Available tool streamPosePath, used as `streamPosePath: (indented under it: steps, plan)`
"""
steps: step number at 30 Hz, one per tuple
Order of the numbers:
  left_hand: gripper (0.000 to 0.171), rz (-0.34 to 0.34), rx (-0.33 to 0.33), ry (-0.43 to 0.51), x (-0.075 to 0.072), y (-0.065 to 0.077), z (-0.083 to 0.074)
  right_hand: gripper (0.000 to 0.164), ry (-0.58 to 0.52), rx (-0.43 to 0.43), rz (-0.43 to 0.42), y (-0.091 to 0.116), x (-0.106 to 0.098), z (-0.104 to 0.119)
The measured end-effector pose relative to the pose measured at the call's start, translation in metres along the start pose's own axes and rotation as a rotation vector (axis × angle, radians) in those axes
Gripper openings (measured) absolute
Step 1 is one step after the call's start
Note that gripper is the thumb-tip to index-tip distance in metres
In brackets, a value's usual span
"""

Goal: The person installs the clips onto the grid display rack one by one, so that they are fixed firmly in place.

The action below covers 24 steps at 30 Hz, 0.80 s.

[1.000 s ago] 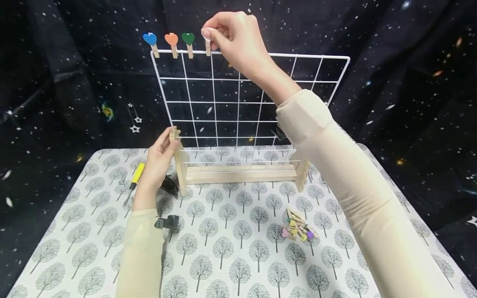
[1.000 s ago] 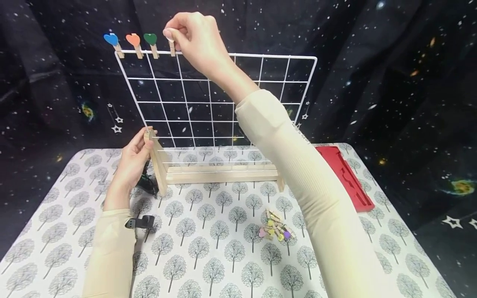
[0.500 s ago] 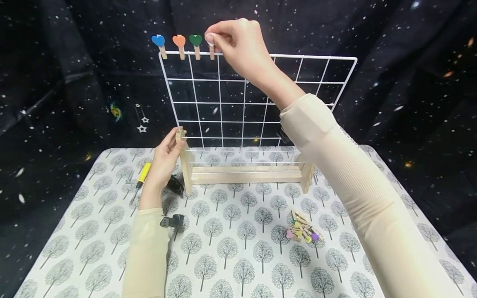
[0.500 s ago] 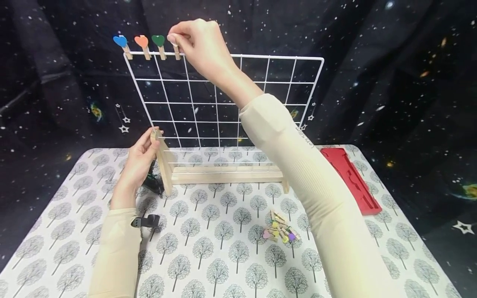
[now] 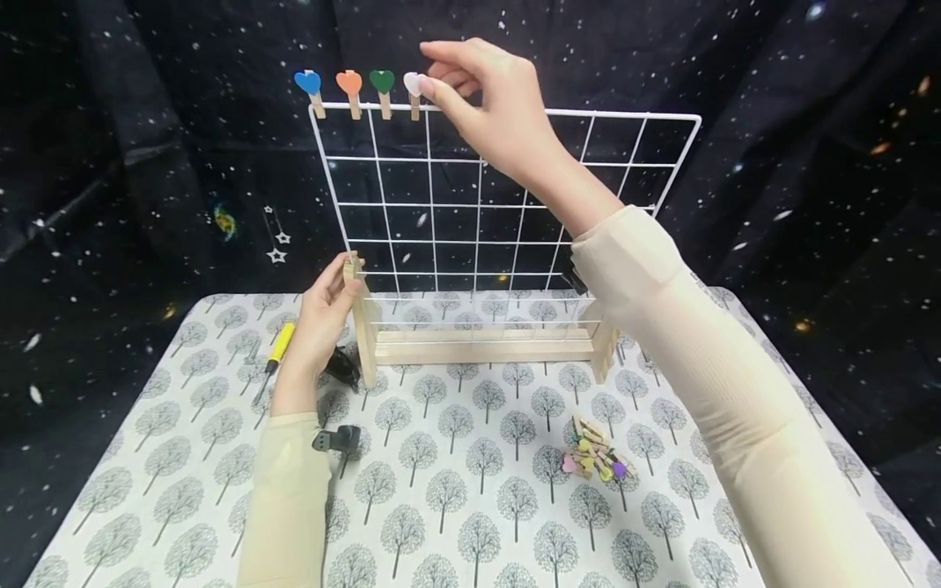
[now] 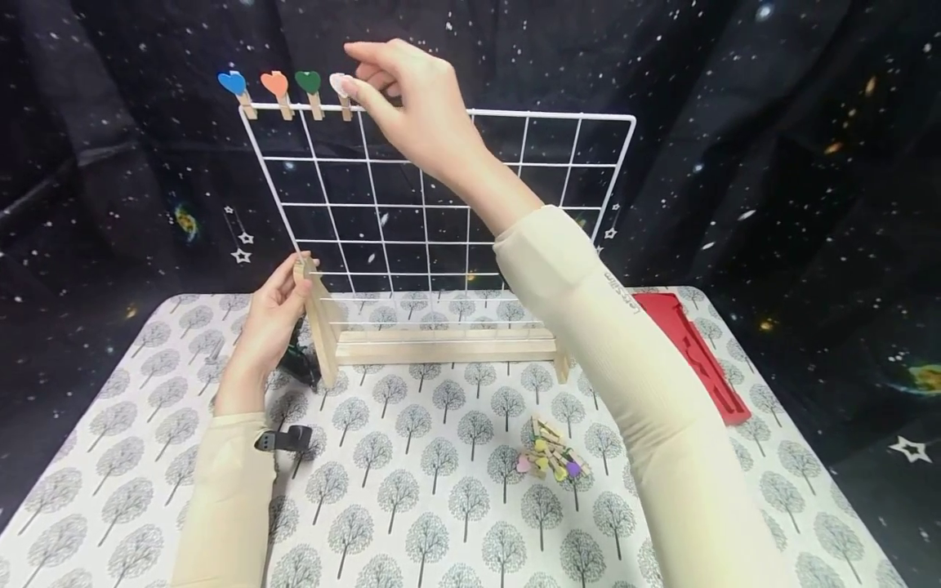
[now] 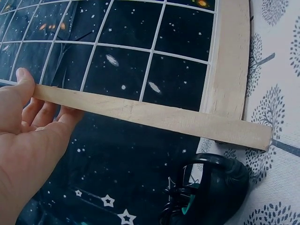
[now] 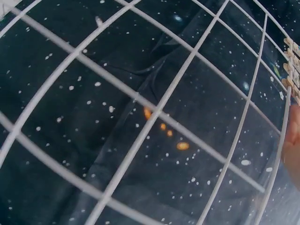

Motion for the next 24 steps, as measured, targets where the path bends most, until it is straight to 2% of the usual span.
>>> streamPosePath:
  steps: [3, 6, 10, 14, 19, 21, 24]
  plan:
    - [0.048, -0.008, 0.010, 0.005, -0.005, -0.002, 0.004, 0.031, -0.043, -0.026, -0.074, 0.018, -0.017, 0.004]
    - [0.049, -0.011, 0.012, 0.006, -0.005, 0.000, -0.001, 0.030, -0.082, -0.049, -0.115, 0.045, -0.022, -0.006]
    - [0.049, -0.005, 0.021, 0.014, 0.000, 0.003, -0.013, 0.030, -0.117, -0.104, -0.108, 0.092, -0.008, -0.036]
    - [0.049, -0.004, 0.014, -0.005, 0.001, 0.003, -0.015, 0.026, -0.153, -0.076, 0.039, 0.158, 0.023, -0.062]
    - [0.051, -0.004, 0.005, -0.028, 0.001, 0.004, -0.014, 0.024, -0.116, 0.053, 0.286, 0.255, 0.064, -0.094]
    - [0.050, -0.005, 0.008, -0.024, 0.001, 0.004, -0.014, 0.027, -0.090, 0.067, 0.360, 0.289, 0.072, -0.104]
    - [0.050, -0.012, 0.014, -0.008, -0.001, 0.005, -0.014, 0.030, -0.063, 0.081, 0.433, 0.330, 0.073, -0.119]
Point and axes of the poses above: each hand's wrist, its own y-axis away from the middle knuckle, its own x-axis out of the palm, z = x × y, the point moved 9 cm from there along -y, towards the middle knuckle, and after that the axes turned 12 degrees about y, right-handed, at the moved point
